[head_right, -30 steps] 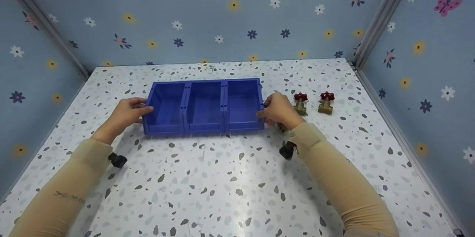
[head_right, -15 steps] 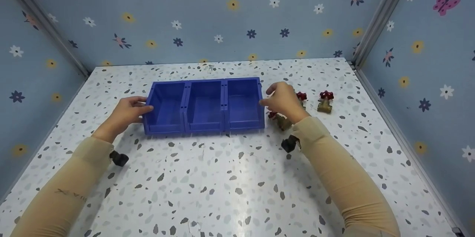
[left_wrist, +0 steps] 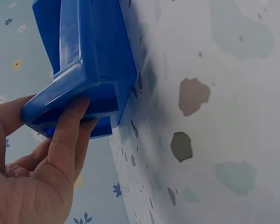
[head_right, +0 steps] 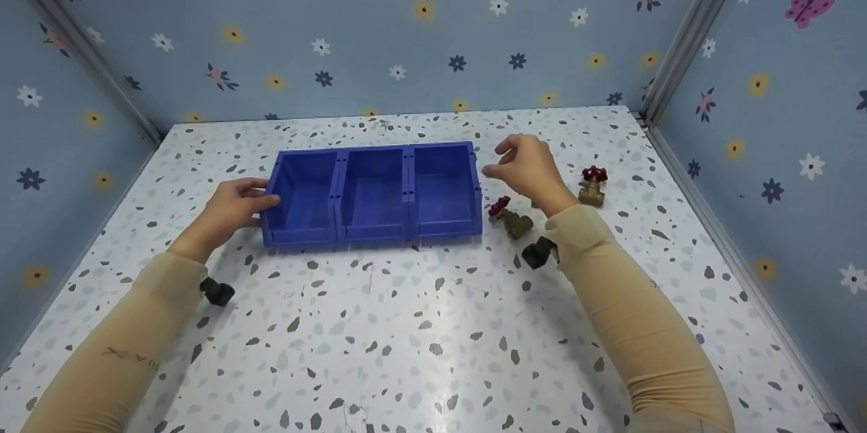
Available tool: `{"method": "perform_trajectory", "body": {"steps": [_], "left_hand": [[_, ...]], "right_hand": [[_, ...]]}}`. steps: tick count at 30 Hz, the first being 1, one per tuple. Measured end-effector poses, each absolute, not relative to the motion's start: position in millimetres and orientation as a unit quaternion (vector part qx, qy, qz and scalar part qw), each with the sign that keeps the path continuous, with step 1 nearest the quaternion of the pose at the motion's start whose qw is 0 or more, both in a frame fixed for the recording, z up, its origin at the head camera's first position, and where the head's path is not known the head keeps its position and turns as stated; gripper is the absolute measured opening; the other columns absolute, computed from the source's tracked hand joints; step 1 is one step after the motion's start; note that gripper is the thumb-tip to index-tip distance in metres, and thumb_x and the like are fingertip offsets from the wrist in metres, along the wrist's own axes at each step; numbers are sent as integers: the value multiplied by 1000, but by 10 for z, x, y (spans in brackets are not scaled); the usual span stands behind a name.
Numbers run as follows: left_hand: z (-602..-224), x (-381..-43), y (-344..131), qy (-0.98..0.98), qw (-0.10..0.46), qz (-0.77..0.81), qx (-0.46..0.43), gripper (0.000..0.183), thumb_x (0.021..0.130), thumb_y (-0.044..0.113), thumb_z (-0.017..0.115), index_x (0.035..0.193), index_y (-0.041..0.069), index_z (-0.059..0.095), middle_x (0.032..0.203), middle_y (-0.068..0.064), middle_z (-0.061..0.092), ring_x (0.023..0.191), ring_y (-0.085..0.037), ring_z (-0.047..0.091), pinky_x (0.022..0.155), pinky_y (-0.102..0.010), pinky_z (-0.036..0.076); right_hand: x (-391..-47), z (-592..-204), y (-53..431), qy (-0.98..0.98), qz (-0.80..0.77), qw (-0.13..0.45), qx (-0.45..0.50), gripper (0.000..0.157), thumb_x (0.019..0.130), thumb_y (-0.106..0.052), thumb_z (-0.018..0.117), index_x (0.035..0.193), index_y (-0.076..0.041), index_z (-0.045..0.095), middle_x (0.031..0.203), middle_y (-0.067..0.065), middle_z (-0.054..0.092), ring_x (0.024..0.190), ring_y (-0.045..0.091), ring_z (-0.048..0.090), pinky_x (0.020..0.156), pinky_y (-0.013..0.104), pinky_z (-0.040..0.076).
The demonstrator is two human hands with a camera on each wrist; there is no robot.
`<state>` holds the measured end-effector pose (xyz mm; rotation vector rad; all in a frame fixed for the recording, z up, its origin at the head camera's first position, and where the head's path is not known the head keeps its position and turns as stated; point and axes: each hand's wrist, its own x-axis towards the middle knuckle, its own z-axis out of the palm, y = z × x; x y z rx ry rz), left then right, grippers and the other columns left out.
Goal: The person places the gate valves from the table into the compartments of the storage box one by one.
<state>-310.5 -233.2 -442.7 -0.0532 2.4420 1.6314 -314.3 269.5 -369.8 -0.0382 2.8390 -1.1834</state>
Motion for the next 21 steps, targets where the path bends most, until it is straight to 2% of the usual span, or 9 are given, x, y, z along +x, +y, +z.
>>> {"method": "perform_trajectory", "body": {"steps": [7,14,16,21], "left_hand": [[-4429,-3108,-2335,825,106,555,-21,53,108,12,66,154,-8,50,143,-33,63,128,-45,69,98,-40,67],[-4441,-3116,-2343,820,107,563,-24,53,108,13,65,154,-8,51,143,-33,63,129,-45,69,99,-42,67],[-4441,-3117,-2345,821,107,561,-23,53,108,13,65,154,-8,51,142,-33,63,129,-45,69,97,-40,68],[-4429,-3112,-2342,824,107,555,-26,54,108,14,65,155,-7,50,144,-32,62,130,-44,68,96,-38,68]], "right_hand": [[-3154,-3665,2767,925,-379,20,-6,48,98,-26,83,137,-1,68,124,21,73,101,25,67,70,20,55],[-3146,-3650,2854,927,-374,21,2,52,100,-30,81,140,-2,66,129,21,70,111,30,67,76,20,55],[-3140,-3656,2894,928,-372,16,6,53,100,-32,81,140,-2,65,130,21,69,112,30,67,78,23,55],[-3136,-3693,3015,927,-374,10,17,58,100,-35,81,142,-1,63,136,23,65,115,35,66,95,45,58]]}}
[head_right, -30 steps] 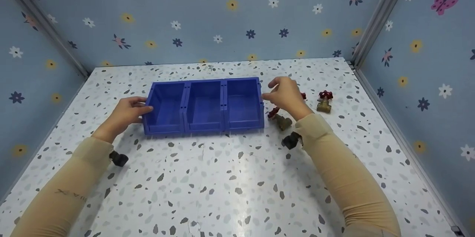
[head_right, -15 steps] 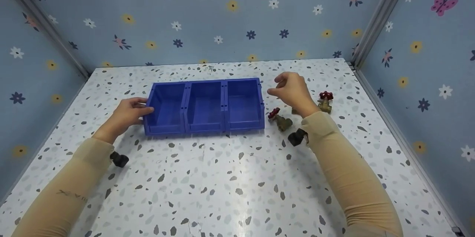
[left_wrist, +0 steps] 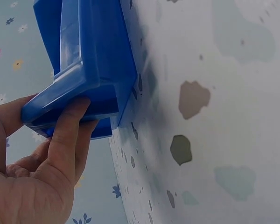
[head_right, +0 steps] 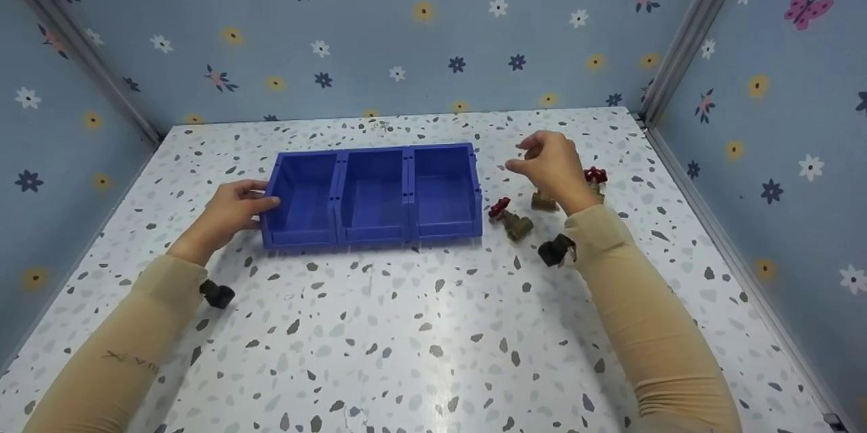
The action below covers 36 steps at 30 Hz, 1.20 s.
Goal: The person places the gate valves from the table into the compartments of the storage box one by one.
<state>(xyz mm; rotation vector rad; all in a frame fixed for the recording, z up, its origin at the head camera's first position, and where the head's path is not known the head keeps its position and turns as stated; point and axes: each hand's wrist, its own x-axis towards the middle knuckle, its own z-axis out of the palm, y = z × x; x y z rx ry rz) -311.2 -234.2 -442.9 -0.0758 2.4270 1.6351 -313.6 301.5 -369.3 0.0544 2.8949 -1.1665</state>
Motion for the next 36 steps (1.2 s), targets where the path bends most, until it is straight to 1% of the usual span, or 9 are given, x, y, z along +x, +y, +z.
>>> {"method": "perform_trajectory", "body": {"steps": [2,6,9,13,18,21,27,31,36], "left_hand": [[-4422,-3111,-2343,824,108,556,-27,54,108,14,65,156,-7,50,145,-33,62,131,-45,67,99,-40,67],[-4415,-3113,-2345,820,110,560,-29,55,108,14,65,157,-6,49,146,-33,62,133,-45,67,102,-43,66],[-4420,-3108,-2342,822,108,559,-27,55,108,15,65,157,-6,49,145,-33,62,132,-45,67,100,-42,67],[-4439,-3093,-2345,822,102,560,-23,55,108,15,66,156,-7,50,142,-32,63,129,-45,69,96,-40,68],[-4457,-3082,-2350,818,99,566,-23,54,108,14,67,154,-7,51,139,-30,64,126,-43,70,96,-40,68],[-4460,-3085,-2350,820,97,563,-21,54,108,15,67,154,-7,51,139,-30,64,126,-42,70,95,-39,68],[-4460,-3099,-2345,812,108,573,-22,52,109,14,65,154,-7,50,144,-31,62,131,-43,67,99,-42,67],[-4452,-3104,-2342,810,110,576,-26,52,109,14,64,154,-7,50,145,-31,62,132,-42,67,101,-43,66],[-4446,-3107,-2343,812,109,573,-26,51,109,14,64,153,-7,51,144,-31,62,131,-42,68,99,-41,67]], "right_hand": [[-3138,-3709,3063,925,-378,13,23,60,100,-36,81,144,0,61,138,24,63,117,37,66,102,54,57],[-3128,-3737,3156,920,-390,16,37,64,100,-37,81,146,2,59,141,24,61,119,36,64,110,61,54],[-3125,-3767,3243,919,-391,12,39,66,101,-38,80,147,3,57,143,26,59,124,39,60,115,64,50],[-3141,-3814,3355,921,-386,6,52,66,101,-39,78,148,3,57,144,27,59,128,42,58,115,61,48],[-3171,-3878,3474,920,-381,5,88,68,101,-42,79,146,4,57,143,27,59,123,39,60,105,52,54],[-3179,-3912,3542,918,-382,2,106,69,100,-43,78,146,4,56,143,26,58,121,37,60,101,48,55],[-3168,-3956,3665,910,-392,4,132,74,99,-47,79,148,4,55,147,26,56,126,37,58,106,51,52],[-3163,-3988,3732,910,-391,4,141,77,99,-49,78,148,4,54,146,26,56,124,36,58,105,50,53],[-3160,-4033,3824,910,-387,4,152,76,99,-49,77,148,6,54,146,27,56,122,36,57,104,48,52]]}}
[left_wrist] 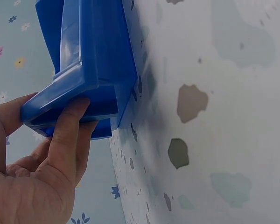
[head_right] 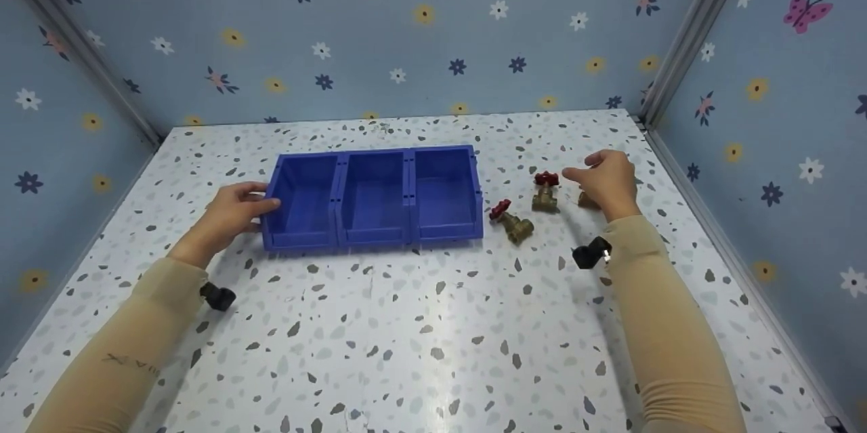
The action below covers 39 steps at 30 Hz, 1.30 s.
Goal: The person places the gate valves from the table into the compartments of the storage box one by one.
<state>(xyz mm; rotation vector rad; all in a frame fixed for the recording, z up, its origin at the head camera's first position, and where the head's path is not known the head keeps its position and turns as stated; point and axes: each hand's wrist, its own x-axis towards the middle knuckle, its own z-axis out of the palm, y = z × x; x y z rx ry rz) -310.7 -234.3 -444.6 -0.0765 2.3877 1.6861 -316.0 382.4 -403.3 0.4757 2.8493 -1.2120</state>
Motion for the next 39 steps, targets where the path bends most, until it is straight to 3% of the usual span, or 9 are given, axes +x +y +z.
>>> {"method": "perform_trajectory", "body": {"steps": [10,15,21,33,39], "left_hand": [[-4446,-3105,-2335,813,104,572,-28,50,109,13,64,153,-7,52,143,-32,63,130,-43,68,97,-40,68],[-4446,-3101,-2336,812,105,573,-28,50,109,13,64,153,-8,52,143,-32,63,130,-44,68,96,-39,68],[-4447,-3093,-2337,810,106,576,-30,52,108,13,65,154,-7,51,140,-30,64,128,-43,69,95,-37,68],[-4449,-3096,-2335,808,109,578,-33,53,108,14,67,154,-6,50,139,-26,66,124,-39,71,96,-38,68],[-4442,-3083,-2329,813,104,572,-34,51,108,14,67,153,-6,52,137,-26,67,124,-39,71,95,-38,68]], "right_hand": [[-3127,-4146,3981,902,-388,25,186,83,97,-57,77,149,3,51,153,27,50,130,41,52,101,72,56],[-3134,-4200,4037,905,-380,24,188,83,97,-55,78,148,5,52,152,28,49,126,39,52,98,64,58],[-3158,-4275,4111,910,-367,28,191,88,94,-58,81,147,6,53,150,27,50,120,35,52,89,45,55],[-3175,-4406,4205,908,-366,57,197,87,96,-56,79,146,9,51,148,30,53,126,41,56,103,52,55],[-3203,-4467,4230,898,-384,64,204,87,95,-52,82,146,10,49,146,29,52,128,41,53,105,50,53]]}}
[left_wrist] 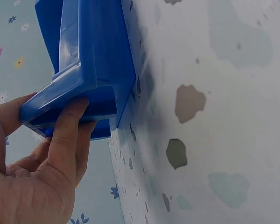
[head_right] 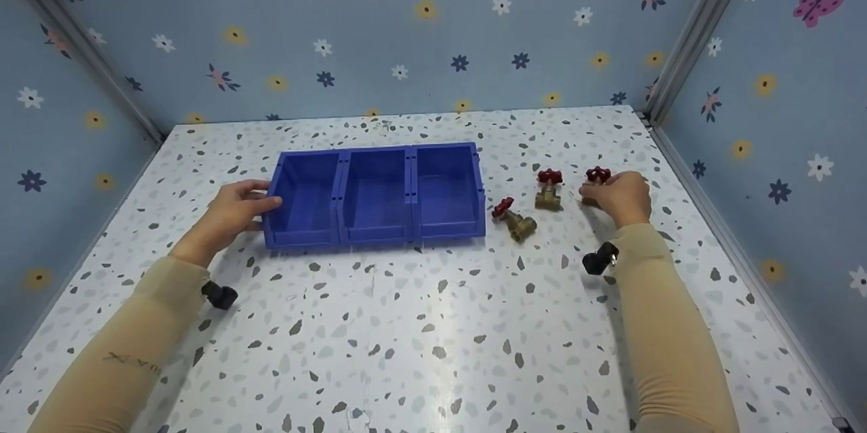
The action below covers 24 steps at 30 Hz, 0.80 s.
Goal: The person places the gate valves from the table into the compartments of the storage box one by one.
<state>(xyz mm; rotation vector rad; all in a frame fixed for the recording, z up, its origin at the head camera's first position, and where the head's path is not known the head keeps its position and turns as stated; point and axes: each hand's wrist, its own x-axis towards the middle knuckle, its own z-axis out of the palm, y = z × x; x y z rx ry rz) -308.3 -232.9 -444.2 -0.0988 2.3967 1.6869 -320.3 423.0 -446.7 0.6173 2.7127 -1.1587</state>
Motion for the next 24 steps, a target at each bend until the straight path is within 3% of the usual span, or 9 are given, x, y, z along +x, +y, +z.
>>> {"method": "perform_trajectory", "body": {"steps": [5,14,24], "left_hand": [[-4445,-3087,-2334,813,104,571,-34,51,108,14,67,152,-6,52,138,-27,67,125,-41,71,94,-38,68],[-4454,-3096,-2347,815,104,569,-29,52,108,16,67,153,-5,53,132,-22,67,120,-33,73,92,-36,69],[-4466,-3118,-2351,813,107,571,-35,49,108,14,67,152,-5,54,135,-26,65,122,-38,71,93,-36,69]], "right_hand": [[-3238,-4496,4234,897,-383,66,209,90,94,-52,82,149,11,47,150,30,49,130,40,52,106,48,52],[-3259,-4549,4248,889,-395,72,220,85,93,-50,84,146,8,51,142,21,50,115,27,49,84,31,51],[-3273,-4559,4249,889,-394,90,215,85,93,-48,85,146,9,51,143,23,51,118,29,49,90,33,50]]}}
